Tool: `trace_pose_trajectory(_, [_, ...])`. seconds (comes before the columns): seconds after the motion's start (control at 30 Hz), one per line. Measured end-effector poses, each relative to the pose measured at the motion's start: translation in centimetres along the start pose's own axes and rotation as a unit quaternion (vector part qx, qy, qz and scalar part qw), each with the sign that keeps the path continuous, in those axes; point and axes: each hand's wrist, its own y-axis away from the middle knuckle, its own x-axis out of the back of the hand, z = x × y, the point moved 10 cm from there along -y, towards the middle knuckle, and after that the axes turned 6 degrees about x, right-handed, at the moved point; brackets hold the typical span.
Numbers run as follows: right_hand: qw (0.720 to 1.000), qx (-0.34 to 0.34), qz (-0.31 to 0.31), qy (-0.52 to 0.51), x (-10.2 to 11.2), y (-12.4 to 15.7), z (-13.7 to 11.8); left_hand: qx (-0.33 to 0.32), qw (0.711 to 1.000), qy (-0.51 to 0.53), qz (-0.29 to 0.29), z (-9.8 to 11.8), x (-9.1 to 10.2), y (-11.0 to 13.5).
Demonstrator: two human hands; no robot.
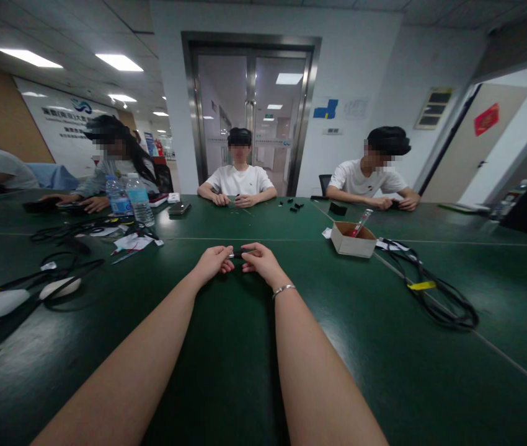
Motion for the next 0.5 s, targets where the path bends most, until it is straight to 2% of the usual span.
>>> trace_pose_trajectory(0.5, [0.999, -0.022, 0.028, -0.026, 0.41, 0.32, 0.0, -0.034, 0.999, 0.017, 0.022, 0.73, 0.33, 0.06])
